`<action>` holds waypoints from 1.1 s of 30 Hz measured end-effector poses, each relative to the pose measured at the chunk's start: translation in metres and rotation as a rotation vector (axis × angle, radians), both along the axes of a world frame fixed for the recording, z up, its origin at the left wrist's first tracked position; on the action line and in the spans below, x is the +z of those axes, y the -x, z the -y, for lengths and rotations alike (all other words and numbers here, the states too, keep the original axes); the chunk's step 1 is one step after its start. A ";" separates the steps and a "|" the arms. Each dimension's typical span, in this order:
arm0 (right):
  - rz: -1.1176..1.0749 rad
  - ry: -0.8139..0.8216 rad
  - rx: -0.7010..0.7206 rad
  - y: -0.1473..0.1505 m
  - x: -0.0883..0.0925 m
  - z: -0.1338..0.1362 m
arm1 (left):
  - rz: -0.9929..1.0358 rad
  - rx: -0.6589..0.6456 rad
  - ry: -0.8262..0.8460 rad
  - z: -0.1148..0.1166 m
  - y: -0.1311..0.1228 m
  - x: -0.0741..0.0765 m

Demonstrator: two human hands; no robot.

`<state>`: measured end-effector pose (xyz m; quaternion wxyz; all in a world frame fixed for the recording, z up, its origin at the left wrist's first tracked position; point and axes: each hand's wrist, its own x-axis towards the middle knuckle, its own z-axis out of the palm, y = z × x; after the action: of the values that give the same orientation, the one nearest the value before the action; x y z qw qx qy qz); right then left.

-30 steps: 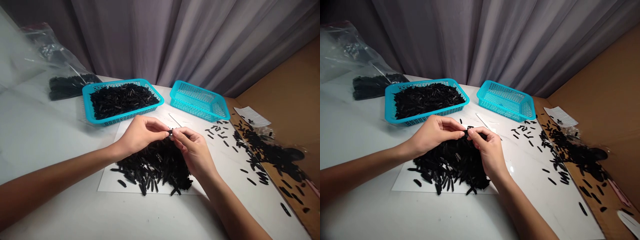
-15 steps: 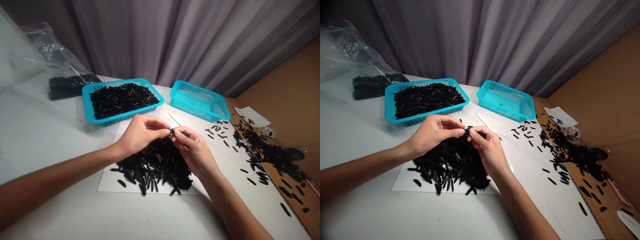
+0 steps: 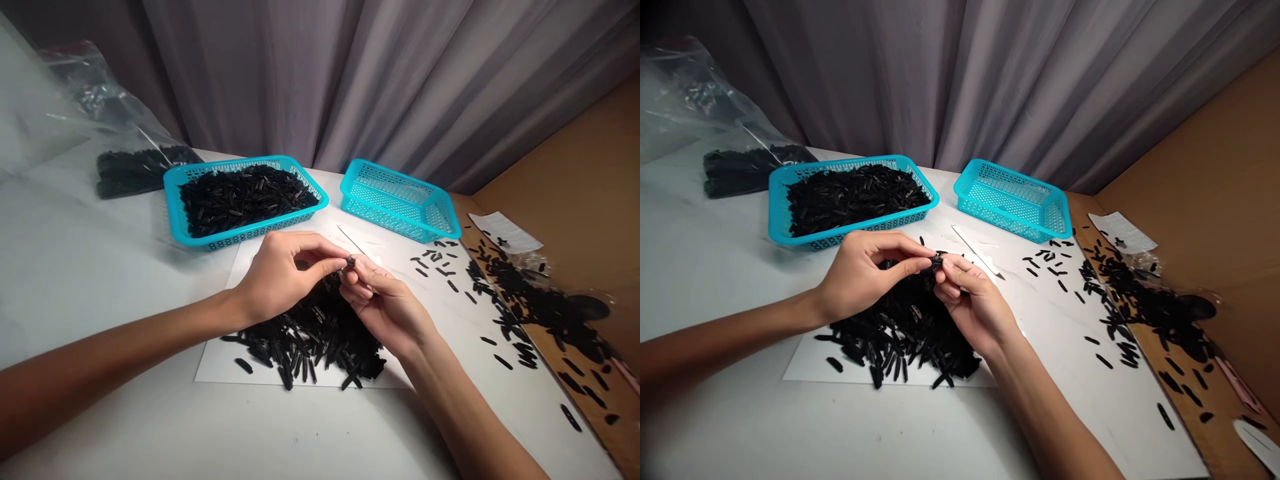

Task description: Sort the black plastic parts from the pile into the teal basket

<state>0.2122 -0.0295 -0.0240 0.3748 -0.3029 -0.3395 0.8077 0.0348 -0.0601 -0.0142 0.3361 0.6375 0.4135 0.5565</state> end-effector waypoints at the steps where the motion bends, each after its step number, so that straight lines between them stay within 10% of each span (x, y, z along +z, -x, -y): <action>1: -0.004 -0.002 0.006 0.000 0.000 0.000 | 0.012 -0.007 0.001 0.000 0.000 0.000; 13: 0.463 -0.416 -0.073 -0.012 0.009 -0.010 | 0.007 -0.009 0.285 -0.003 0.002 -0.004; 20: -0.057 -0.248 -0.594 -0.057 0.021 -0.052 | 0.115 0.014 0.362 -0.011 0.002 -0.013; 28: 0.318 -0.239 -0.075 -0.008 0.000 -0.016 | 0.175 -0.060 0.324 -0.008 -0.004 -0.033; 33: 0.522 -0.409 -0.043 -0.007 0.001 -0.009 | 0.222 -0.055 0.318 -0.007 -0.006 -0.038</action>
<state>0.2188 -0.0210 -0.0230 0.3453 -0.4252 -0.5726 0.6100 0.0404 -0.0530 -0.0527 0.4912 0.5221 0.4390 0.5417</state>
